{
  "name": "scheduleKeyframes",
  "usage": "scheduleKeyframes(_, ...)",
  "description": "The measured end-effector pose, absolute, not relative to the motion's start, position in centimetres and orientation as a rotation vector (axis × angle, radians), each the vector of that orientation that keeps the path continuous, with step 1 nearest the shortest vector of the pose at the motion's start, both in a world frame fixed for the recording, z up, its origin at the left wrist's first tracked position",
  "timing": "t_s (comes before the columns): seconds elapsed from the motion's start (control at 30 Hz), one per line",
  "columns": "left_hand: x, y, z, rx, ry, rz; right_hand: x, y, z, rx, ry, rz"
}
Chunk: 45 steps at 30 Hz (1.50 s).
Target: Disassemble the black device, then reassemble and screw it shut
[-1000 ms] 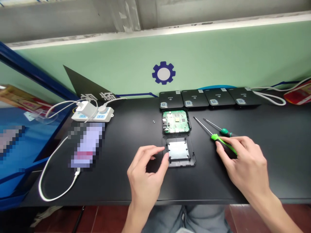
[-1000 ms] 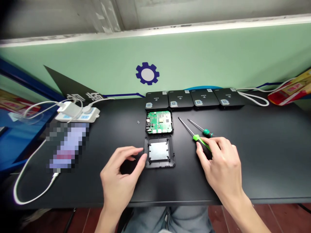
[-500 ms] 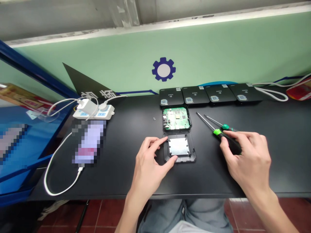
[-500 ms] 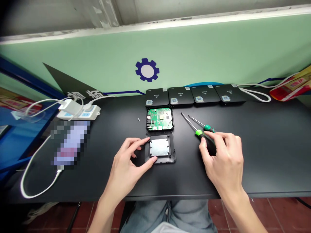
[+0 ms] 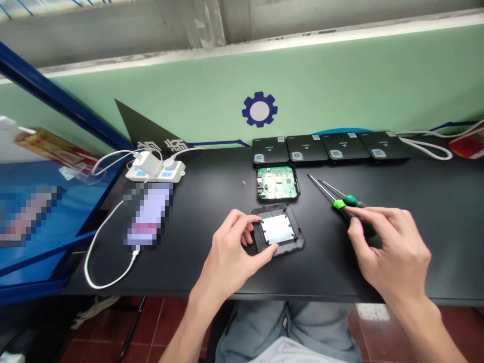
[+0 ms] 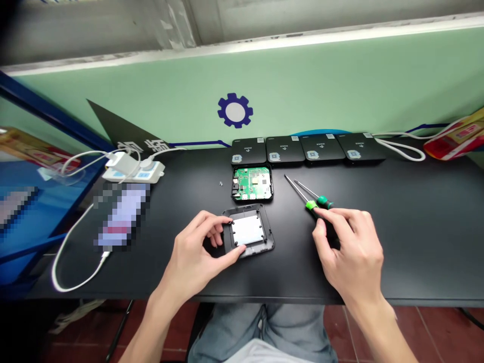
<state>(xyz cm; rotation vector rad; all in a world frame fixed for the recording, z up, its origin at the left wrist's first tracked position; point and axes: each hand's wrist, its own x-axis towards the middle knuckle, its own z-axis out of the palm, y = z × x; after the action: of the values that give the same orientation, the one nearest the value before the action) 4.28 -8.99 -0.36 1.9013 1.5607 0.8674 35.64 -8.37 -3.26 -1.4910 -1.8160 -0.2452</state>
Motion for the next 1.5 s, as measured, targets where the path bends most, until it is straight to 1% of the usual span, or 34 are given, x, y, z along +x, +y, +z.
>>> scheduleKeyframes(0.07,4.5,-9.4,-0.5,1.924,1.561,0.949,35.2,-8.9,-2.7,-1.484,-1.807,-0.141)
scheduleKeyframes(0.17,4.8,-9.7,-0.4,1.935,1.569,1.016,34.2,-9.7,-1.8,-1.505,-1.789,0.1)
scheduleKeyframes(0.4,5.7,-10.2,-0.2,1.69,1.621,1.167,34.1,-9.2,-0.6,-1.535,-1.613,0.924)
scheduleKeyframes(0.6,6.5,-10.8,0.3,1.582,1.52,1.247,32.6,-8.8,0.2,-1.323,-1.304,1.648)
scheduleKeyframes(0.7,6.8,-11.1,0.3,1.597,1.455,1.237,31.3,-8.9,0.6,-1.193,-1.198,1.873)
scheduleKeyframes(0.83,6.9,-11.3,-0.1,1.486,1.383,1.242,30.5,-8.8,0.8,-1.118,-1.082,1.957)
scheduleKeyframes(1.0,7.0,-11.1,-0.8,0.968,1.283,1.264,30.2,-8.8,0.3,-1.086,-1.002,1.963)
scheduleKeyframes(1.13,7.0,-10.8,-0.7,0.744,1.229,1.19,29.9,-9.1,0.1,-1.073,-0.992,1.991)
scheduleKeyframes(1.5,7.0,-10.5,0.4,0.498,1.052,1.148,30.2,-9.9,0.1,-1.027,-0.977,2.036)
